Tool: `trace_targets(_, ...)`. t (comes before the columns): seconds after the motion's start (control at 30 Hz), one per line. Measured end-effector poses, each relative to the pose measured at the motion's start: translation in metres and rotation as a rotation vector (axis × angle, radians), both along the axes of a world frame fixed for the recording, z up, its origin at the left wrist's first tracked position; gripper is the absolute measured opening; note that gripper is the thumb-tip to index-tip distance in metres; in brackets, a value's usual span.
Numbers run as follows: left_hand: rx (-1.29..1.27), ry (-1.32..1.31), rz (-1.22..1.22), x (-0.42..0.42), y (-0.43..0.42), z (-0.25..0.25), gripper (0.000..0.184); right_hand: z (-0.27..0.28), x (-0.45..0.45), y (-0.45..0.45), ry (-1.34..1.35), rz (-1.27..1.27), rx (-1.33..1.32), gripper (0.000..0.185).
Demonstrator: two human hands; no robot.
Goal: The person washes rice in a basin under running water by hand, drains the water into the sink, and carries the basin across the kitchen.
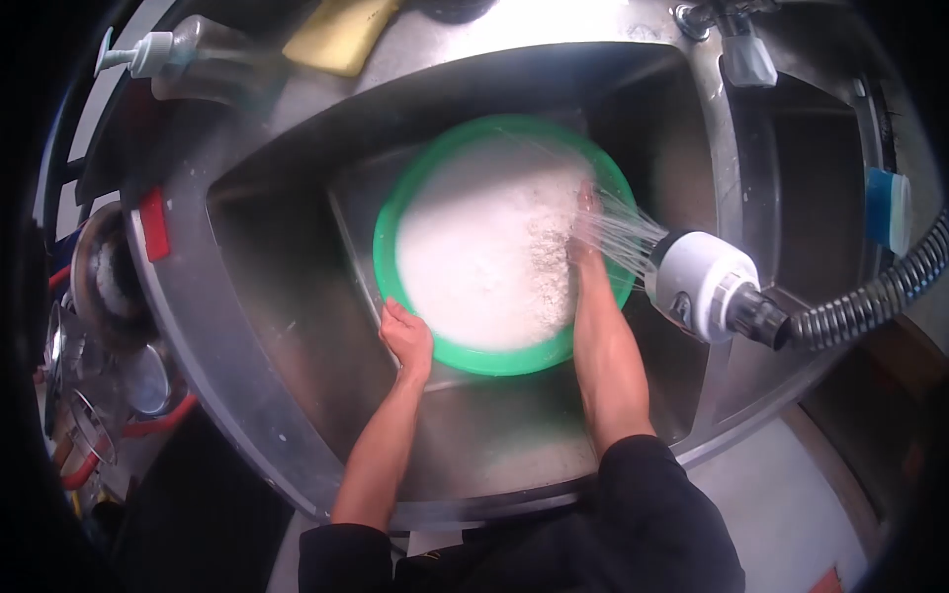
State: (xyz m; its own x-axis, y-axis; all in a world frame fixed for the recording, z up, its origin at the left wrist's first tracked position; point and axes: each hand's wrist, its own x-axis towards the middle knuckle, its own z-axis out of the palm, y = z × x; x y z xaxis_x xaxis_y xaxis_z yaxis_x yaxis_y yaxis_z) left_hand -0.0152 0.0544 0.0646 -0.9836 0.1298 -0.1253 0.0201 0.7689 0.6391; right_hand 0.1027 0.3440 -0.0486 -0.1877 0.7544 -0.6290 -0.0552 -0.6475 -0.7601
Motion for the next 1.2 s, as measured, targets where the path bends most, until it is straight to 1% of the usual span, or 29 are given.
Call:
trace_targets(0.07, -0.004, -0.007, 0.005, -0.001, 0.003, 0.001, 0.037, 0.003, -0.019, 0.024, -0.069, 0.374, 0.111, 0.058)
trace_targets(0.1, 0.006, -0.001, 0.013, -0.001, 0.006, 0.002, 0.037, 0.004, -0.026, 0.03, -0.226, 0.639, 0.405, 0.057)
trace_targets(0.17, 0.003, 0.035, 0.01, -0.002, 0.006, 0.0, 0.037, 0.034, -0.061, 0.038, -0.507, 0.962, 0.213, 0.06)
trace_targets(0.23, -0.018, 0.082, -0.01, 0.0, 0.004, -0.006, 0.037, 0.055, -0.095, 0.029, -0.613, 1.28, 0.2, 0.062)
trace_targets(0.3, -0.022, 0.075, 0.007, 0.001, 0.008, -0.001, 0.037, 0.114, -0.141, 0.001, -0.759, 1.726, 0.282, 0.05)
trace_targets(0.33, -0.023, 0.073, 0.019, 0.001, 0.011, 0.003, 0.038, 0.129, -0.139, -0.037, -0.933, 1.453, 0.562, 0.038)
trace_targets(0.37, -0.026, 0.079, 0.023, 0.001, 0.012, 0.005, 0.038, 0.13, -0.135, -0.066, -1.031, 1.395, 0.751, 0.034)
trace_targets(0.4, -0.027, 0.086, 0.034, 0.002, 0.013, 0.005, 0.038, 0.119, -0.118, -0.093, -0.953, 1.228, 1.013, 0.035)
trace_targets(0.43, -0.03, 0.096, 0.053, 0.002, 0.014, 0.006, 0.038, 0.13, -0.102, -0.107, -0.845, 1.232, 1.06, 0.037)
trace_targets(0.5, -0.023, 0.071, 0.068, 0.002, 0.012, 0.007, 0.038, 0.122, -0.056, -0.119, -0.586, 1.179, 1.331, 0.042)
trace_targets(0.53, -0.02, 0.057, 0.074, 0.002, 0.012, 0.004, 0.038, 0.118, -0.03, -0.115, -0.545, 1.304, 1.336, 0.037)
trace_targets(0.6, -0.012, 0.099, 0.062, 0.004, 0.012, -0.003, 0.037, 0.097, 0.005, -0.087, -0.422, 1.365, 1.388, 0.041)
trace_targets(0.67, -0.027, 0.107, 0.058, -0.001, 0.01, -0.003, 0.037, 0.103, -0.019, -0.061, -0.793, 1.663, 1.098, 0.041)
trace_targets(0.73, -0.05, 0.06, 0.078, 0.0, 0.014, 0.0, 0.04, 0.045, -0.055, -0.058, -0.972, 2.13, 0.706, 0.042)
trace_targets(0.8, -0.043, 0.094, 0.078, 0.0, 0.013, -0.006, 0.041, 0.024, -0.056, -0.086, -0.735, 1.777, 0.72, 0.044)
trace_targets(0.87, -0.026, 0.089, 0.075, -0.001, 0.012, -0.006, 0.041, 0.093, -0.066, -0.09, -0.625, 1.609, 0.498, 0.049)
trace_targets(0.9, -0.022, 0.059, 0.07, 0.0, 0.01, -0.003, 0.041, 0.119, -0.044, -0.092, -0.606, 1.695, 0.637, 0.05)
trace_targets(0.93, -0.009, 0.036, 0.078, -0.001, 0.014, -0.002, 0.041, 0.13, -0.022, -0.078, -0.583, 1.783, 0.796, 0.052)
trace_targets(1.0, -0.005, 0.023, 0.076, 0.002, 0.01, 0.003, 0.041, 0.124, -0.006, -0.054, -0.839, 1.966, 0.586, 0.051)
trace_targets(1.03, 0.006, 0.046, 0.074, 0.002, 0.013, 0.003, 0.041, 0.112, -0.026, -0.037, -0.944, 2.251, 0.325, 0.052)
trace_targets(1.1, 0.014, 0.093, 0.07, -0.005, 0.018, -0.005, 0.04, 0.05, -0.05, -0.023, -0.893, 2.332, 0.345, 0.049)
trace_targets(1.13, -0.002, 0.097, 0.062, -0.004, 0.016, -0.008, 0.04, 0.042, -0.045, -0.044, -0.765, 1.985, 0.272, 0.048)
trace_targets(1.17, -0.019, 0.099, 0.059, 0.001, 0.011, -0.008, 0.04, 0.035, -0.04, -0.066, -0.582, 1.665, 0.222, 0.048)
trace_targets(1.2, -0.014, 0.087, 0.07, 0.001, 0.011, -0.007, 0.04, 0.048, -0.054, -0.076, -0.557, 1.541, 0.245, 0.049)
